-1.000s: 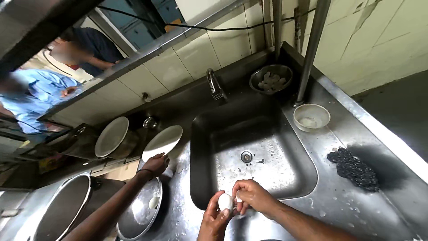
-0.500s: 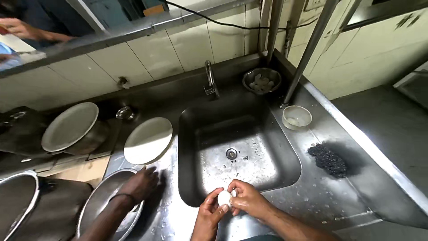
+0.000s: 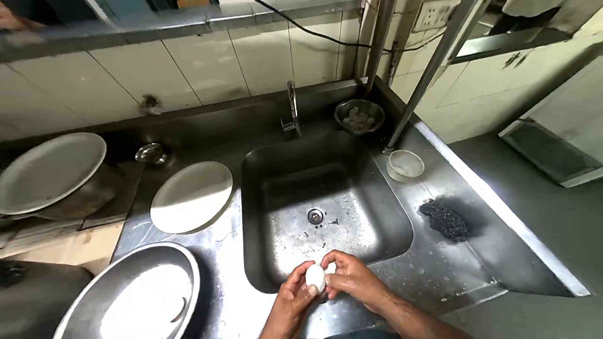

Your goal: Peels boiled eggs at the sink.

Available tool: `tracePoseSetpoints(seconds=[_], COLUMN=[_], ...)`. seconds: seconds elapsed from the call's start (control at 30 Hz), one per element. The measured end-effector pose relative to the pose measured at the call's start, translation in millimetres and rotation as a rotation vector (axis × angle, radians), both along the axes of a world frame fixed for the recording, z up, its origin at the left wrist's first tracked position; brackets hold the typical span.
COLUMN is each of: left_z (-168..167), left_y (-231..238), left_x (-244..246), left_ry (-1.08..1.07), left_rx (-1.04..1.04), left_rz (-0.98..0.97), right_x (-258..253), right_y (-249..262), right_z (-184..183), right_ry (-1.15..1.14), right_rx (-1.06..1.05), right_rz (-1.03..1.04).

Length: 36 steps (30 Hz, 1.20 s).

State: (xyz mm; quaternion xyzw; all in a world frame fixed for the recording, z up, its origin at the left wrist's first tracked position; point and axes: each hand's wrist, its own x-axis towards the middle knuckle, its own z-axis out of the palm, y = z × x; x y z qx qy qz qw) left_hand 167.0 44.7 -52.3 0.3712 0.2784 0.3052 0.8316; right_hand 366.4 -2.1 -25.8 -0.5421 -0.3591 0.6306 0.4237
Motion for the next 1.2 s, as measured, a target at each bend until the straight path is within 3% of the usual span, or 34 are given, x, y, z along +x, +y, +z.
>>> tracePoseSetpoints(seconds=[0.2,0.4,0.73,0.87,0.97,1.2], left_z=[2.5,-9.9,-13.2,-15.0,-20.1,-24.2], left_y=[4.7,11.2,24.2,19.9,19.0,15.6], left_x=[1.4,3.9,17.3,25.3,30.4,35.8], left_ry=[0.186,0.148,0.008,-0.071,-0.050,-0.015], left_rx=[0.165,0.205,0.075,-0.129,-0.099,-0.047], left_rz=[-0.073,-0.150,-0.233,-0.064,0.042,0.100], right_x=[8.6,17.5,37.1,40.7,36.9,28.9], right_y=[6.1,8.0,23.5,24.3,22.3,22.9], right_z=[-4.9,-10.3,-20.2,-25.5,-21.8,-26.4], right_ry=[-0.177,-0.100,0.010,0.069,0.145,0.011], right_rx=[0.049,0.002,-0.061,-0.116,-0.098,-0.015], right_rz=[0.131,0.113,0.032,-0.060,-0.032,0.015])
